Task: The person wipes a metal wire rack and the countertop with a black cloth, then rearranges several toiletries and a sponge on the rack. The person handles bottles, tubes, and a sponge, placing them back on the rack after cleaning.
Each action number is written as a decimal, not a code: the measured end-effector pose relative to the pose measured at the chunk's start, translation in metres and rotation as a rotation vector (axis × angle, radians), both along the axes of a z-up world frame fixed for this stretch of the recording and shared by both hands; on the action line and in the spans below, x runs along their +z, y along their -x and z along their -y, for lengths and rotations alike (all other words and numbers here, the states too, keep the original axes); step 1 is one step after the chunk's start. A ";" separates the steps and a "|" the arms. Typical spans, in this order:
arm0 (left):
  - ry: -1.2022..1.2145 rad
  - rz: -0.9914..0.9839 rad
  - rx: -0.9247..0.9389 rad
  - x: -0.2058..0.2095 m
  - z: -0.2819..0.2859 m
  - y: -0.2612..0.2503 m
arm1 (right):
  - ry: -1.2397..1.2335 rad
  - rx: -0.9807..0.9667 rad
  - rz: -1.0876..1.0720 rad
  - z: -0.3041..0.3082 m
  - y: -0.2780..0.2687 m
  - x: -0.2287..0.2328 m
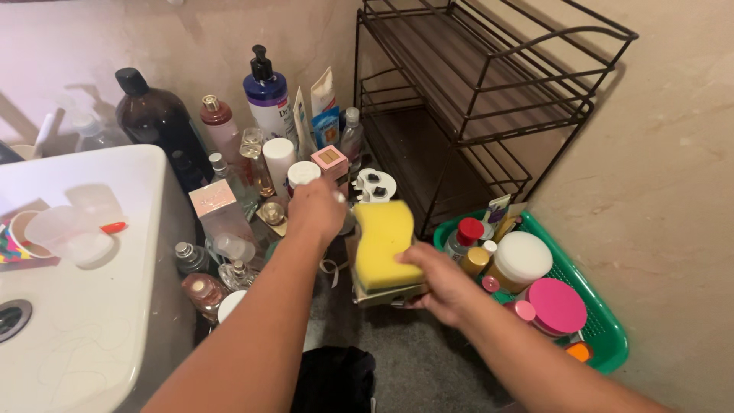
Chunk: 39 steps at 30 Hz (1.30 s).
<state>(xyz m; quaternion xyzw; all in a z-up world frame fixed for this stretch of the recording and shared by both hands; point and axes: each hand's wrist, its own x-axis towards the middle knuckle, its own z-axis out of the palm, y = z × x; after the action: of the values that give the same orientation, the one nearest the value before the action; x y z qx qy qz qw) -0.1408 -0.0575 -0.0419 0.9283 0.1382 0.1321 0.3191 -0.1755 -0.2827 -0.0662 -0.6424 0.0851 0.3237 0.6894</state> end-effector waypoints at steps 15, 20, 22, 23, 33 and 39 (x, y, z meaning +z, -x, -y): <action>-0.215 -0.022 -0.009 0.024 0.018 -0.018 | 0.335 -0.145 0.280 -0.029 -0.021 -0.035; -0.149 -0.016 -0.034 0.036 0.026 0.000 | 0.702 -0.165 0.616 -0.033 -0.014 -0.021; -0.177 0.046 -0.007 0.041 0.032 0.014 | 0.588 -0.282 0.865 -0.031 -0.006 -0.014; -0.222 0.076 0.023 0.043 0.035 0.022 | 0.521 -0.336 0.989 -0.031 -0.003 -0.010; -0.030 0.631 -0.120 -0.015 0.094 0.116 | 0.241 -0.194 0.760 -0.019 -0.009 -0.026; -0.175 0.360 -0.260 -0.079 0.092 0.182 | 0.199 -0.016 0.605 -0.025 0.008 -0.032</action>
<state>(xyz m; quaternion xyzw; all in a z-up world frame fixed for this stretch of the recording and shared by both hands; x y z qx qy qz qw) -0.3230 -0.1493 -0.1210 0.9239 -0.0536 0.2646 0.2711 -0.1836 -0.2573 -0.0980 -0.7731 -0.0875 0.1024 0.6198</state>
